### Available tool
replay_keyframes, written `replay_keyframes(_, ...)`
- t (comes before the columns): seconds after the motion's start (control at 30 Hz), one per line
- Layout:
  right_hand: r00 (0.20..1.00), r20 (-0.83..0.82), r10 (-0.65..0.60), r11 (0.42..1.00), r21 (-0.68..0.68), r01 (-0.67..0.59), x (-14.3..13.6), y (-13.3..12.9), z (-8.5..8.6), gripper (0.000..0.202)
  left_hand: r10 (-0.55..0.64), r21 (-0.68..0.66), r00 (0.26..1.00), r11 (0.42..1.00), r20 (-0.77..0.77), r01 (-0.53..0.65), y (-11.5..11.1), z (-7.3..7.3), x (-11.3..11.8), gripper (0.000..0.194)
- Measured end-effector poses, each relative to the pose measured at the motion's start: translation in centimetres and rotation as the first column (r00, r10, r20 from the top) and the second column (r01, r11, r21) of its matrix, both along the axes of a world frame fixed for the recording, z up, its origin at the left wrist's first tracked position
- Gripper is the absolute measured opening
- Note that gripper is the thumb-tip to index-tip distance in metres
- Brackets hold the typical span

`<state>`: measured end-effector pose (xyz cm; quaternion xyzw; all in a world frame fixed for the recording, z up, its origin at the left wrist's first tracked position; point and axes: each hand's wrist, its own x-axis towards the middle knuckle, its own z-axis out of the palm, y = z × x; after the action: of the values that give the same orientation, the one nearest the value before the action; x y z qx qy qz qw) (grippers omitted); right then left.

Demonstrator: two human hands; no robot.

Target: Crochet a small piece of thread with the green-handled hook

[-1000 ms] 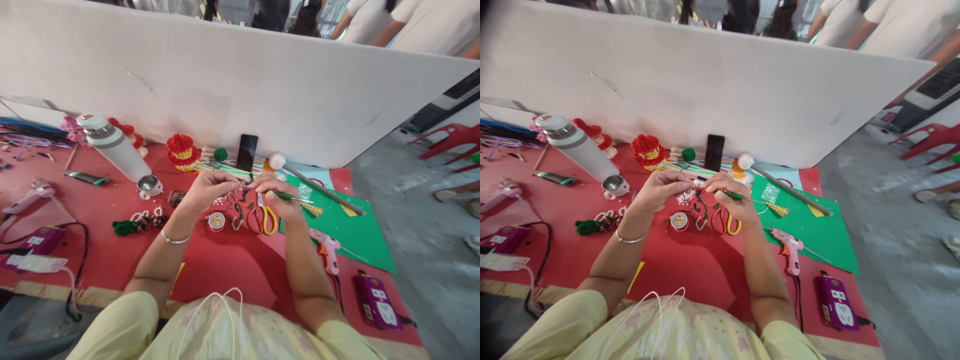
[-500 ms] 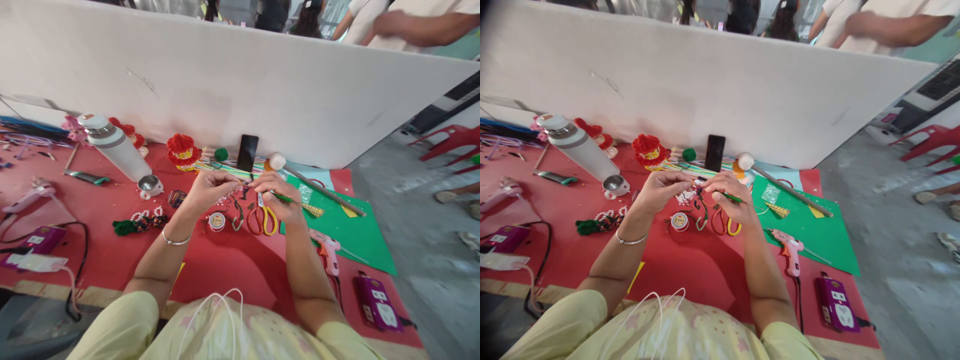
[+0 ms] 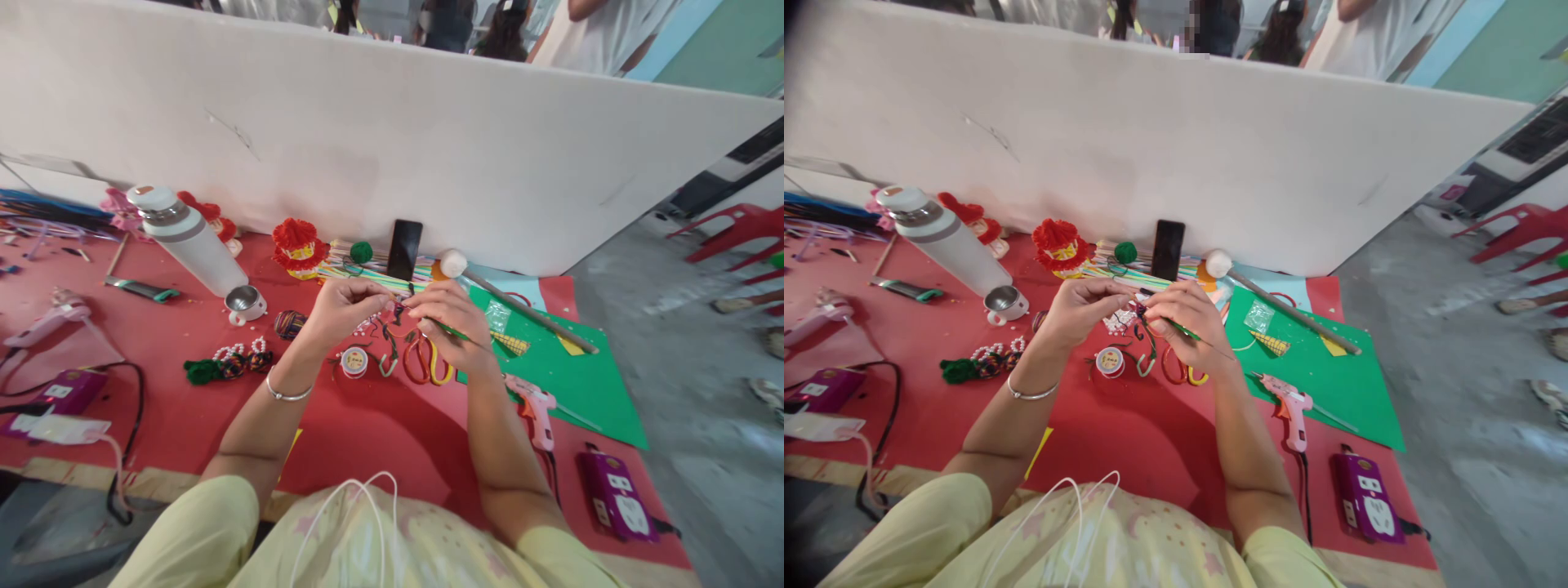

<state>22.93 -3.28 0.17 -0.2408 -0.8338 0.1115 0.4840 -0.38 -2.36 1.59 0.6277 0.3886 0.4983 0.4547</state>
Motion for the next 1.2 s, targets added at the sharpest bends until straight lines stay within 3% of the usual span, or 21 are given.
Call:
replay_keyframes(0.2,0.982,0.100,-0.162,0.972,0.190,0.141,-1.0,-1.0,-0.1,0.030,0.040,-0.052,0.997,0.998,0.072,-0.037,0.3,-0.8,0.1,0.013)
replay_keyframes(0.37,0.972,0.100,-0.214,0.937,0.304,0.175,-1.4,-0.9,-0.4,0.035,0.042,-0.108,0.981,0.994,0.191,-0.021,0.5,-1.1,0.4,0.016)
replay_keyframes(0.67,0.974,0.056,-0.221,0.927,0.321,0.192,-1.5,-0.8,-1.0,0.042,-0.048,-0.302,0.924,0.938,0.381,0.173,1.1,-1.4,0.2,0.025)
replay_keyframes(0.87,0.971,0.032,-0.236,0.924,0.316,0.214,-1.8,-0.7,-1.4,0.040,-0.051,-0.304,0.930,0.937,0.365,0.170,0.9,-1.2,0.4,0.028)
replay_keyframes(0.97,0.975,0.000,-0.222,0.934,0.288,0.213,-2.0,-0.7,-1.3,0.039,-0.064,-0.213,0.963,0.969,0.262,0.122,0.6,-1.1,0.7,0.024)
replay_keyframes(1.1,0.983,-0.099,-0.156,0.970,0.174,0.172,-2.2,-0.9,-1.2,0.033,0.036,0.080,0.999,0.996,0.023,-0.038,0.2,-1.2,0.9,0.012)
replay_keyframes(1.2,0.979,-0.160,-0.130,0.986,0.087,0.145,-2.1,-0.9,-1.1,0.026,0.043,0.126,0.999,0.991,0.021,-0.045,-0.1,-1.2,0.8,0.031)
